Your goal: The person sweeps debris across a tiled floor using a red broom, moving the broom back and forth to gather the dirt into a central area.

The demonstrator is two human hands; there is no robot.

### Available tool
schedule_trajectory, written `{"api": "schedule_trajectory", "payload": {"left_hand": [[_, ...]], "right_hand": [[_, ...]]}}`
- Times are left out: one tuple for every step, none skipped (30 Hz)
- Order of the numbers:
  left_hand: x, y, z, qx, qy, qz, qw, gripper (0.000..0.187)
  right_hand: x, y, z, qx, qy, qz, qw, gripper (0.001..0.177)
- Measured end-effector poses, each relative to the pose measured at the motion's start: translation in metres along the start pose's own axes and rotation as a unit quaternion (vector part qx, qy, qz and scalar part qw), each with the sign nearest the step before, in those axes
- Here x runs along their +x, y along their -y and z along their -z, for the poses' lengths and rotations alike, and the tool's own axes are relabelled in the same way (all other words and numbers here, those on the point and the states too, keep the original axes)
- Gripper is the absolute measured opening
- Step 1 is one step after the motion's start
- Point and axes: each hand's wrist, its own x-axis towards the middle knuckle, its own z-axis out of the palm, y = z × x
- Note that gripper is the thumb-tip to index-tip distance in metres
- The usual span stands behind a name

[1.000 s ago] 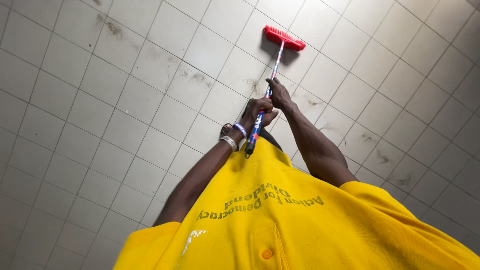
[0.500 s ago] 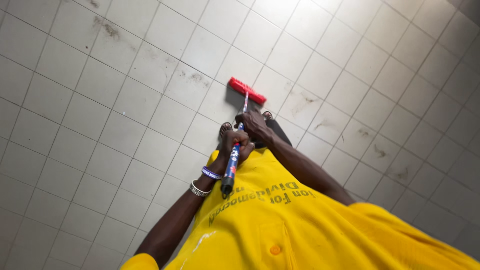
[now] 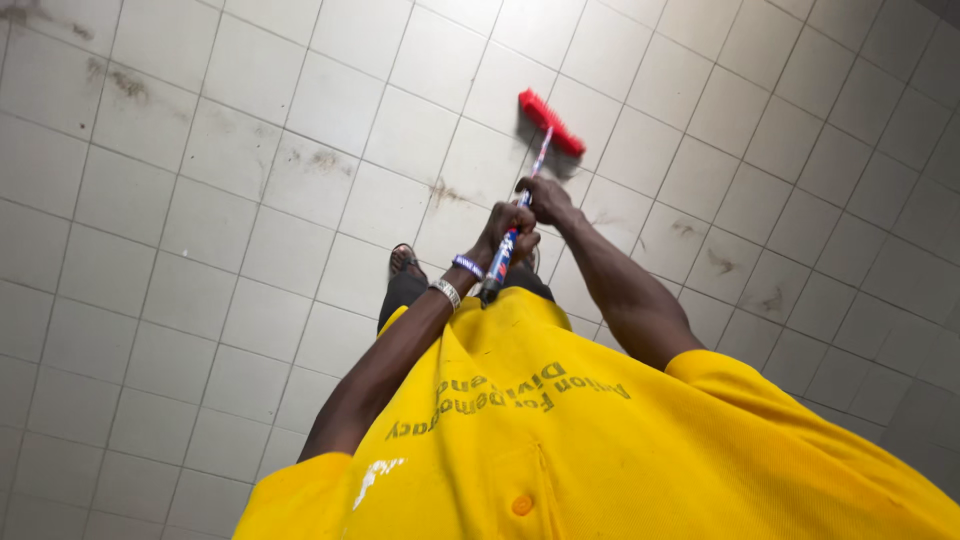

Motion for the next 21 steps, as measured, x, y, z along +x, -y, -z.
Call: {"api": "schedule_trajectory", "payload": {"left_hand": [[0.005,-0.001,-0.01,0.04,0.019,-0.001,0.999,0.029],[0.0,-0.008,-0.02,0.078,0.036,0.005,0.996,0.033],[-0.006,-0.019,-0.028,0.115,0.054,0.012,0.992,0.036],[-0.011,-0.032,-0.027,-0.043,0.053,0.131,0.989,0.036],[-0.02,-0.049,-0.026,-0.199,0.05,0.246,0.947,0.043],[-0.023,-0.065,-0.028,-0.07,0.083,0.185,0.977,0.038],[-0.024,-0.082,-0.03,0.06,0.112,0.119,0.985,0.036],[-0.027,-0.1,-0.033,0.081,0.112,0.116,0.984,0.035],[-0.029,-0.116,-0.038,0.103,0.111,0.113,0.982,0.035],[-0.027,-0.127,-0.047,0.121,0.111,0.109,0.98,0.035],[-0.022,-0.134,-0.057,0.105,0.092,0.096,0.985,0.035],[-0.018,-0.142,-0.067,0.09,0.074,0.085,0.99,0.035],[-0.014,-0.147,-0.077,0.075,0.055,0.075,0.993,0.035],[-0.008,-0.147,-0.09,0.065,0.051,0.056,0.995,0.034],[-0.002,-0.142,-0.105,0.055,0.048,0.037,0.997,0.033],[0.006,-0.133,-0.116,0.051,0.045,0.017,0.998,0.032],[0.015,-0.12,-0.132,0.05,0.027,0.016,0.998,0.031],[0.02,-0.104,-0.147,0.047,0.013,0.017,0.999,0.03],[0.027,-0.085,-0.159,0.063,0.022,0.034,0.997,0.03],[0.034,-0.064,-0.172,0.075,0.033,0.051,0.995,0.031],[0.036,-0.046,-0.184,0.087,0.044,0.067,0.993,0.032]], "right_hand": [[-0.002,-0.015,-0.004,-0.008,0.023,0.006,1.0,0.019],[-0.009,-0.027,-0.013,-0.005,0.037,0.038,0.999,0.017],[-0.017,-0.031,-0.021,-0.002,0.051,0.069,0.996,0.016],[-0.025,-0.025,-0.03,0.028,0.04,0.059,0.997,0.017],[-0.038,-0.016,-0.041,0.058,0.029,0.048,0.997,0.019],[-0.051,-0.009,-0.048,0.067,0.037,0.057,0.995,0.02],[-0.064,-0.002,-0.052,0.077,0.045,0.065,0.994,0.02],[-0.079,0.007,-0.051,0.072,0.066,0.065,0.993,0.021],[-0.091,0.016,-0.041,0.067,0.088,0.065,0.992,0.021],[-0.102,0.018,-0.025,0.067,0.084,0.073,0.992,0.02],[-0.113,0.019,-0.009,0.066,0.08,0.081,0.991,0.019],[-0.124,0.019,0.006,0.067,0.079,0.089,0.991,0.019],[-0.131,0.014,0.02,0.075,0.058,0.067,0.993,0.018],[-0.131,0.003,0.035,0.08,0.037,0.047,0.995,0.017],[-0.13,-0.012,0.047,0.086,0.016,0.027,0.996,0.016],[-0.126,-0.03,0.056,0.054,-0.007,0.033,0.998,0.014],[-0.122,-0.052,0.064,0.022,-0.031,0.039,0.998,0.012],[-0.115,-0.074,0.067,0.019,-0.042,0.028,0.999,0.012],[-0.106,-0.096,0.068,0.015,-0.052,0.018,0.998,0.014],[-0.102,-0.12,0.067,0.028,-0.054,0.024,0.998,0.013],[-0.099,-0.143,0.065,0.041,-0.055,0.03,0.997,0.012]]}}
